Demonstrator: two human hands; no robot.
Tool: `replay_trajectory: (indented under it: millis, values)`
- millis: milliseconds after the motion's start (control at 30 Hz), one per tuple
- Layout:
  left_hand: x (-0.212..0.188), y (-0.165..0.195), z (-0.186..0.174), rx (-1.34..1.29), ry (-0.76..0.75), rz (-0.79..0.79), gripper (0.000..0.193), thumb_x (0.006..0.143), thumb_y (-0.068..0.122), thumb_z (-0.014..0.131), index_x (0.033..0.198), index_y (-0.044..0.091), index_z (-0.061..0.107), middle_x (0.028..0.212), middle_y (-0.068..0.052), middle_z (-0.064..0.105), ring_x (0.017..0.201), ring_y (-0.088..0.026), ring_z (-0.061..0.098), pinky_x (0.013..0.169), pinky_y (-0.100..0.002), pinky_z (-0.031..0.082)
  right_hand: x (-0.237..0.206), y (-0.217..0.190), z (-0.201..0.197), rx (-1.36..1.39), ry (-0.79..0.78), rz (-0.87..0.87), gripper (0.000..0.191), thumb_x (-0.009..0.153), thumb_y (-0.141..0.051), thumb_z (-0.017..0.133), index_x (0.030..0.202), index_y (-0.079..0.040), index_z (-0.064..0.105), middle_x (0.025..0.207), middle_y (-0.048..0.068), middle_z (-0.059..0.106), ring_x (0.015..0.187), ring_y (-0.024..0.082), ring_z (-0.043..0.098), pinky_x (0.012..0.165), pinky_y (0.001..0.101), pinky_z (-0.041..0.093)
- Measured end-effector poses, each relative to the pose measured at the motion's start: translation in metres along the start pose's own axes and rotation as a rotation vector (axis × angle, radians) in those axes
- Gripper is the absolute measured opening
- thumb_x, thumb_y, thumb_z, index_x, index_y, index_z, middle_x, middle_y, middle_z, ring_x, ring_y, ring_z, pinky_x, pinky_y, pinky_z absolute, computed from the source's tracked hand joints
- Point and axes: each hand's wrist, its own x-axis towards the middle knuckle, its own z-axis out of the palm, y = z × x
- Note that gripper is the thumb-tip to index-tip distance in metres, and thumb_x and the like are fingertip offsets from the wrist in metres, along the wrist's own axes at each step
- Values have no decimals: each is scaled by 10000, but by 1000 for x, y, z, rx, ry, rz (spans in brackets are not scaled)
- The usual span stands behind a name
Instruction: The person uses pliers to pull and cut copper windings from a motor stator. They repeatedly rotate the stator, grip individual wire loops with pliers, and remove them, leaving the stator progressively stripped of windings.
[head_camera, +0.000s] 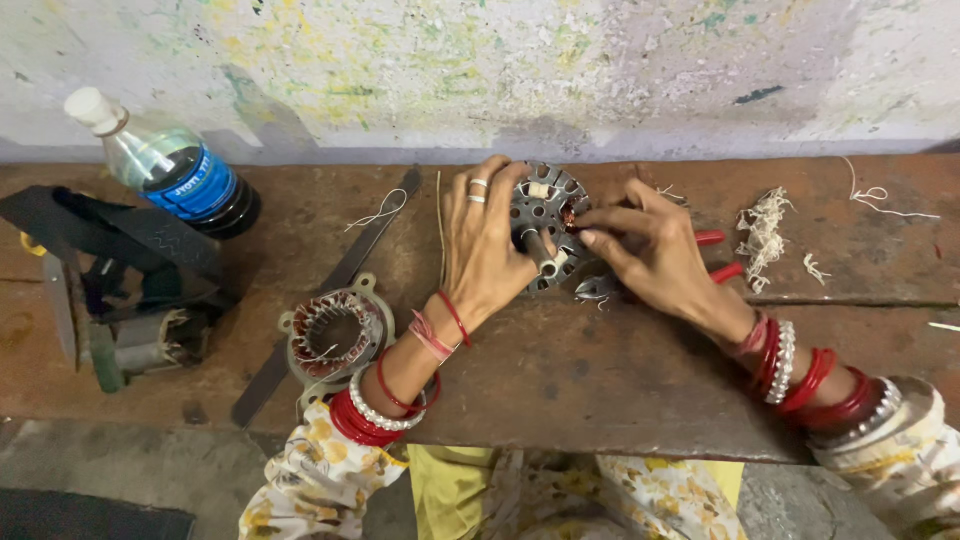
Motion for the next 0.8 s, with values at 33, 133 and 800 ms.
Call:
replay_trajectory:
  millis: [33, 133, 800]
  values:
    - [-1, 0, 1, -1, -7, 3, 648, 715, 186, 761, 1310, 36, 553, 1338, -175, 526, 1169, -351, 518, 988, -489, 414, 0, 3, 0, -10, 11, -38, 194, 866, -31, 781, 1060, -28, 777, 950, 71, 649, 768, 172, 591, 608, 324, 495]
    - [-2, -1, 0, 1, -16, 17, 617, 731, 214, 766, 1284, 33, 561, 1342, -186, 524, 1156, -358, 514, 978, -496, 418, 1, 12, 1, -45, 24, -149, 171, 870, -11, 759, 1041, -21, 771, 933, 75, 633, 790, 175, 594, 645, 330, 497]
    - [-3, -8, 7, -73, 23, 19, 512, 703, 183, 772, 1123, 10, 535, 1366, -234, 539, 1194, -401, 530, 990, -531, 446, -5, 41, -13, -375, 224, -397, 220, 894, -54, 765, 1112, -76, 779, 907, 20, 663, 638, 144, 563, 499, 300, 468]
